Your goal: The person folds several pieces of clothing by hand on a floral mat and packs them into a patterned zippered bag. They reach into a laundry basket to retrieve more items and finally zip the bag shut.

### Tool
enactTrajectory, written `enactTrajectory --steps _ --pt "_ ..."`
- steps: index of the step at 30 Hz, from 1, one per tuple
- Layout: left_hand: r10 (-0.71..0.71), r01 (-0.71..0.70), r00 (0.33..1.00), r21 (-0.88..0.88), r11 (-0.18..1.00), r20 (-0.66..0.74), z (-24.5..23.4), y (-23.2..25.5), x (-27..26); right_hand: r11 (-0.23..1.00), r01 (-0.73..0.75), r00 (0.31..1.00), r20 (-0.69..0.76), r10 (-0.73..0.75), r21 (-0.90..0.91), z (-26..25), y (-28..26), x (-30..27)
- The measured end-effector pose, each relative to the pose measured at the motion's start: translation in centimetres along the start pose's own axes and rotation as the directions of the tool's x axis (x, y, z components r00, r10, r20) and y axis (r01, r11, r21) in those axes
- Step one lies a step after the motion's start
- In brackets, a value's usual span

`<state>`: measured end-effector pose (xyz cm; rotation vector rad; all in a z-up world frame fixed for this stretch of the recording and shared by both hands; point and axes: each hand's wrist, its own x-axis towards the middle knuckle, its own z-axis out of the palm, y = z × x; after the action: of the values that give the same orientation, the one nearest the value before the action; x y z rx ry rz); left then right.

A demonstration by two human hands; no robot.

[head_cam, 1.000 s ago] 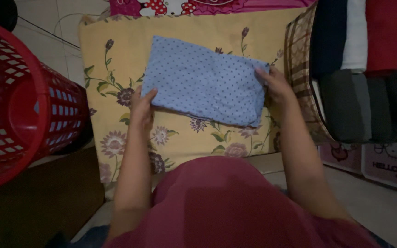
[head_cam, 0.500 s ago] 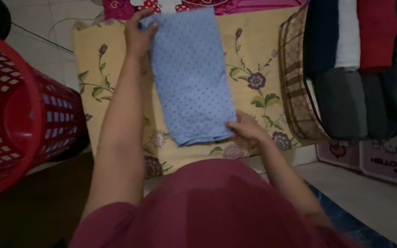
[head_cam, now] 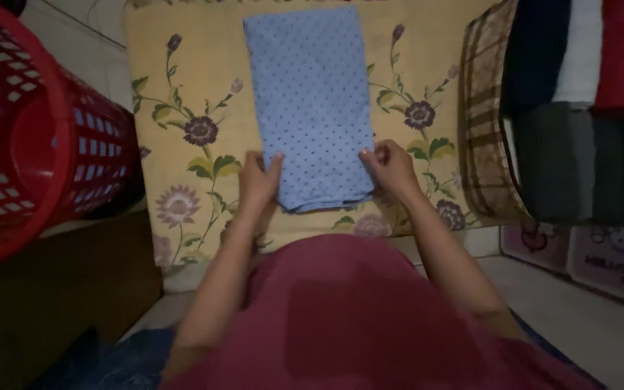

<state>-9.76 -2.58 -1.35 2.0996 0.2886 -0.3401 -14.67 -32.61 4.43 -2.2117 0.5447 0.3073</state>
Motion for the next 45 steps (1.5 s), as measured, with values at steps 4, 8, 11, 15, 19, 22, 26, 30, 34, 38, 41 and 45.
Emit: enactTrajectory --steps 4,8,11,15,19,22,26,30,34,38,41,45 --pt "0.103 -0.114 0.989 -0.102 0.988 -0.111 0.1 1.5 -5.1 0.985 0.131 0.99 -0.04 -0.136 -0.109 0.5 -0.8 -0.5" --pt "0.027 -0.033 0.999 -0.139 0.99 -0.047 -0.8 3.1 -6.3 0.987 0.156 0.981 -0.12 -0.151 0.03 0.8 -0.6 -1.2" --pt "-0.075 0.071 0.996 0.08 0.994 0.045 -1.6 3.6 -6.3 0.985 0.17 0.971 -0.169 -0.169 -0.008 1.7 -0.4 -1.7" --pt "0.189 -0.154 0.977 0.291 0.944 -0.095 -2.1 3.2 -6.6 0.932 0.303 0.912 -0.225 -0.344 -0.198 1.5 -0.2 -3.1" --pt "0.751 -0.691 0.645 0.527 0.494 0.141 -3.4 1.0 -7.2 0.571 0.748 0.616 0.03 -0.787 -0.339 -0.1 -0.3 -5.1" --pt "0.781 -0.858 0.506 0.301 0.415 0.366 -4.2 0.4 -7.6 0.456 0.849 0.517 0.24 -0.821 -0.269 -1.5 -0.7 -6.3" --pt "0.761 -0.891 0.448 0.307 0.335 0.47 -4.6 2.0 -7.3 0.459 0.86 0.51 0.377 -0.773 -0.223 -2.0 0.1 -5.0" --pt "0.701 -0.912 0.399 0.332 0.24 0.591 -4.9 2.3 -6.7 0.335 0.917 0.394 0.367 -0.843 -0.214 -1.2 2.7 -2.7" --pt "0.723 -0.928 0.309 0.363 0.086 0.618 -4.3 1.3 -5.9 0.301 0.915 0.383 0.351 -0.854 -0.267 -0.4 3.7 -3.1" --pt "0.775 -0.946 0.302 0.274 0.172 0.556 -3.8 0.2 -5.5 0.195 0.915 0.298 0.267 -0.916 -0.353 0.2 2.6 -2.7" --pt "0.812 -0.951 0.308 0.149 0.269 0.496 -3.2 0.1 -4.6 0.34 0.924 0.379 0.31 -0.872 -0.173 0.3 1.6 -1.7" --pt "0.788 -0.916 0.371 0.054 0.397 0.492 -3.7 0.7 -3.7 0.559 0.821 0.569 0.235 -0.788 -0.111 -0.3 1.9 -1.3"
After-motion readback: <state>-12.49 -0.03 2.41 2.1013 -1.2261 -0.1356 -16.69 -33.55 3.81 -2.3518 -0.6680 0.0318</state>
